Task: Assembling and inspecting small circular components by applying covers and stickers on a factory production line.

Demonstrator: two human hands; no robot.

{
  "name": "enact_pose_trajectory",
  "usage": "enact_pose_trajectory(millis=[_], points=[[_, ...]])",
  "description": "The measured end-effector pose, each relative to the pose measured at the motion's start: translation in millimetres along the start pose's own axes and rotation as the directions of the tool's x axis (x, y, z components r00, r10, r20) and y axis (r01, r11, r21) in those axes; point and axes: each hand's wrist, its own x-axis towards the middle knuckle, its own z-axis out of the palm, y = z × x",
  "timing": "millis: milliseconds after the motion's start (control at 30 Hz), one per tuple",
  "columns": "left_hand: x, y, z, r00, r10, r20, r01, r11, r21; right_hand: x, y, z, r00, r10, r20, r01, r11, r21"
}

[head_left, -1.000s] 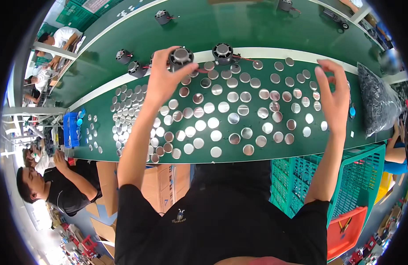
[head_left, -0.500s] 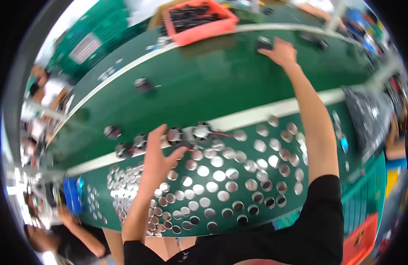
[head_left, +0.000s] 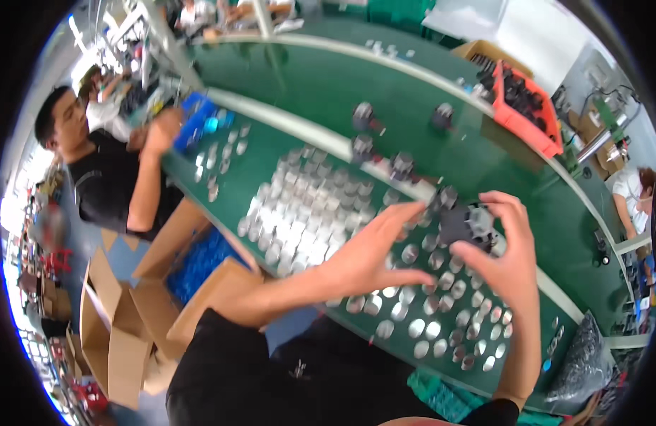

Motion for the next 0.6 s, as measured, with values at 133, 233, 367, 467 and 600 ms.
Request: enact_pose_trajectory(millis=[133, 233, 367, 467, 600], points=[[-50.1, 8.6, -29.9, 0.998, -0.033, -0.054, 0.032, 0.999, -0.016, -14.9, -80.1, 56.7, 0.985, -0.094, 0.144, 0.089, 0.995, 0.043], [-125.6, -1.4, -65.8, 0.943, -0.246, -0.225, 0.244, 0.969, -0.038, 5.2, -97.9, 108.0, 0.944, -0.176, 0.278, 0.088, 0.950, 0.301], [-195.3, -13.8, -90.4, 0.780, -0.419, -0.464, 0.390, 0.906, -0.162, 81.9, -85.2, 221.2, 0.971, -0.166, 0.173, 0.124, 0.965, 0.231], [-245.3, -38.3, -96.8, 0.702, -0.503, -0.504, 0.479, 0.857, -0.189, 146.8, -81.5, 339.2, 0.980, -0.111, 0.165, 0.076, 0.976, 0.203], [-330.6, 10.5, -90.4, 0.480, -0.569, -0.667, 0.473, 0.809, -0.349, 184.4, -138.3, 501.0, 0.947, -0.320, -0.029, 0.321, 0.939, 0.126]])
